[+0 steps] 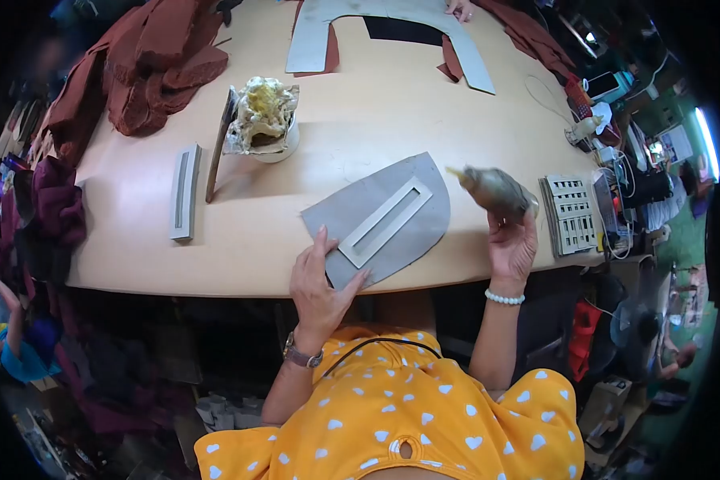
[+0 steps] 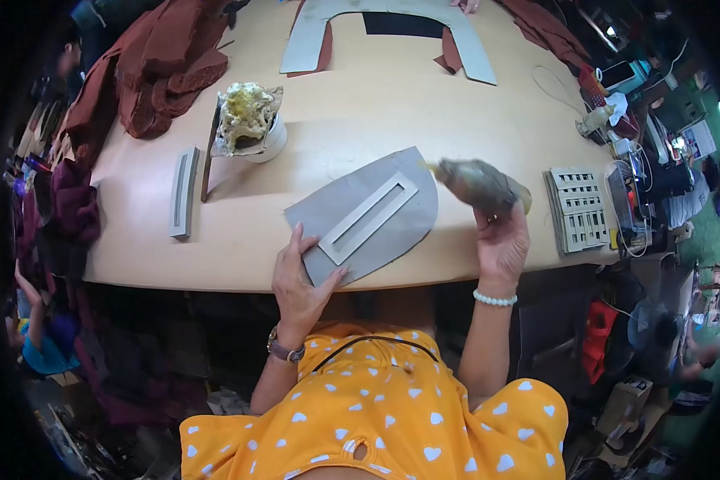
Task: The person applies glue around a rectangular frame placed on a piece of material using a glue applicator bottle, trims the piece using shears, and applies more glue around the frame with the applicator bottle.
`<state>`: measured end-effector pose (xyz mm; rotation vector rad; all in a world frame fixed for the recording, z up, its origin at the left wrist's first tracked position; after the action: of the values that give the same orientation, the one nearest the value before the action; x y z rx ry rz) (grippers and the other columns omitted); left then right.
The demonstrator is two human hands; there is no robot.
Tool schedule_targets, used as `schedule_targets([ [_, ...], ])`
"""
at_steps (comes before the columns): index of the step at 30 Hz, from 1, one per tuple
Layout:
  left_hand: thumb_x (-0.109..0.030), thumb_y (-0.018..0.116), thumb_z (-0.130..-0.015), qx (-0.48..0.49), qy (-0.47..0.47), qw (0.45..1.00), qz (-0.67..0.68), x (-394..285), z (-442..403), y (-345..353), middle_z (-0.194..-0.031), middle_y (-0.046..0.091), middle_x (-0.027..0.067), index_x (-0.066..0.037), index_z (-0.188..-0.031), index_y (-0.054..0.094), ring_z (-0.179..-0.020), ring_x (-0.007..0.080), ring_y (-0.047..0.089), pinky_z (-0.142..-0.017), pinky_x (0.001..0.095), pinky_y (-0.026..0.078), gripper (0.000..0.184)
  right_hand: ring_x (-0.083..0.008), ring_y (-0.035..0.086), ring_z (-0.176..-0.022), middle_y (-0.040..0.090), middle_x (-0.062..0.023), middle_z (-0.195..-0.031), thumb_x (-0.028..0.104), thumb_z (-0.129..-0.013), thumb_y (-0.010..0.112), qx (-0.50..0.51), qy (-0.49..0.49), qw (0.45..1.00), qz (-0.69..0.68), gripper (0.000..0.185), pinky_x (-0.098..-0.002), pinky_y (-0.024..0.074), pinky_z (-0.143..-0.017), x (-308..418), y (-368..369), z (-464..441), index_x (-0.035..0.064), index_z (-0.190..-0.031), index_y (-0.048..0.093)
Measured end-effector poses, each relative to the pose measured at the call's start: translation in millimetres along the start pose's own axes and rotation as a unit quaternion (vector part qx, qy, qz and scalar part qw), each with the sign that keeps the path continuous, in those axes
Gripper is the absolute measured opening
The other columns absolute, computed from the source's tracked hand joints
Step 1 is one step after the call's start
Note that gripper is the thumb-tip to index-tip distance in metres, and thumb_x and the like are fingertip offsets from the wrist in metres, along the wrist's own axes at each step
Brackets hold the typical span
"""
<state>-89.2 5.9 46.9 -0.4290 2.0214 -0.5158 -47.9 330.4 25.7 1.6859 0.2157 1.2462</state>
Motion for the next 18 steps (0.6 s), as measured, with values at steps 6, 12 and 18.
schedule_targets([
  [6, -0.013, 0.077, -0.064, -0.005, 0.001, 1.000, -0.018, 5, 3, 3, -0.095, 0.061, 0.0121, -0.001, -0.129, 0.039, -0.086, 0.0262, 0.057, -0.077, 0.0362, 0.045, 0.076, -0.0280, 0.049, -0.113, 0.049, -0.0159, -0.121, 0.025, -0.086, 0.059, -0.072, 0.060, 0.995, -0.036, 0.045, -0.0421, 0.0461, -0.094, -15, -19, 16, 0.0009, -0.121, 0.044],
  [12, -0.013, 0.077, -0.063, -0.006, -0.002, 1.000, -0.015, 4, 2, 2, -0.095, 0.061, 0.0119, -0.001, -0.128, 0.040, -0.087, 0.0261, 0.057, -0.077, 0.0363, 0.045, 0.076, -0.0188, 0.054, -0.101, 0.055, -0.0076, -0.109, 0.019, -0.084, 0.062, -0.030, -0.022, 0.989, 0.141, 0.039, -0.0327, 0.0494, -0.082, -11, 5, 17, 0.0039, -0.117, 0.047],
  [18, -0.013, 0.078, -0.061, -0.012, 0.010, 1.000, -0.022, 2, 0, 0, -0.096, 0.061, 0.0118, 0.000, -0.128, 0.040, -0.087, 0.0267, 0.057, -0.077, 0.0366, 0.045, 0.077, -0.0156, 0.055, -0.094, 0.054, -0.0064, -0.106, 0.011, -0.083, 0.062, -0.022, -0.090, 0.963, 0.252, 0.039, -0.0291, 0.0483, -0.080, -3, 20, 15, 0.0055, -0.119, 0.046],
])
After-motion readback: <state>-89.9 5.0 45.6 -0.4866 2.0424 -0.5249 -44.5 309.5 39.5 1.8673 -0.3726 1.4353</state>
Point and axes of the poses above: each hand's wrist, its own z-axis away from the middle knuckle, its own y-axis out of the palm, x = y × z, the point moved 9 cm from there along -z, towards the middle knuckle
